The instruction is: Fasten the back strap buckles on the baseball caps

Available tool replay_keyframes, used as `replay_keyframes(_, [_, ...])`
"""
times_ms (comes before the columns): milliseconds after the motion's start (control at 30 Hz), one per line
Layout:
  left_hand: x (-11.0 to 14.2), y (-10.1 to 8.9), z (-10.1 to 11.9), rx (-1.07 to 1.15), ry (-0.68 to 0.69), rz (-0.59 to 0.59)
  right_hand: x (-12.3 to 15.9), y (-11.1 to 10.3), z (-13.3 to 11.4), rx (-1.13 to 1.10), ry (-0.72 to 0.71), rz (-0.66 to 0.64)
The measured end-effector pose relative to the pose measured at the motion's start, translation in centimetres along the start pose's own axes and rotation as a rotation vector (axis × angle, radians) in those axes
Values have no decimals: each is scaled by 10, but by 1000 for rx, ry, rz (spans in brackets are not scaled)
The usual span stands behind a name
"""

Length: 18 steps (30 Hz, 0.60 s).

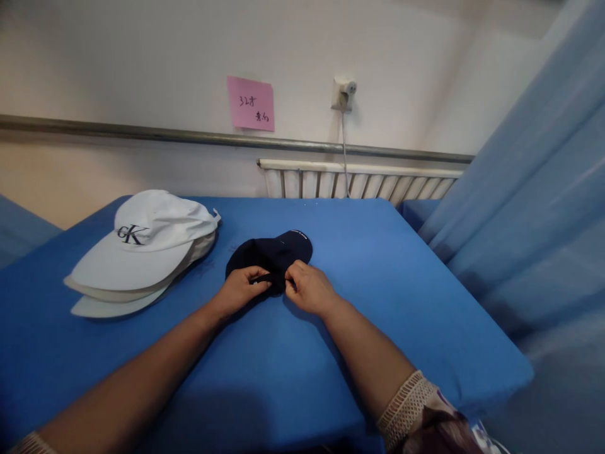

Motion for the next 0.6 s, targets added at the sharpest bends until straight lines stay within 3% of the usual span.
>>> replay_keyframes(100, [2,-1,1,36,-11,-13,0,2,1,-21,-5,-8])
replay_keyframes(300, [4,1,8,-171,51,13,2,-5,-3,-67,-9,77])
replay_keyframes(500, [2,-1,4,-268,10,100,2,-4,-9,-29,-48,51])
replay_keyframes(600, [2,5,3,-171,-2,4,2,-3,-1,-32,-19,40])
Point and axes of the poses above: each hand's wrist, its own x-axis away from the middle knuckle, its own y-axis out of the palm, z = x × y, the point moved 9 cm from there along -x, towards the middle knuckle, and after that the axes turned 1 degree about -x, right-handed, at the moved point
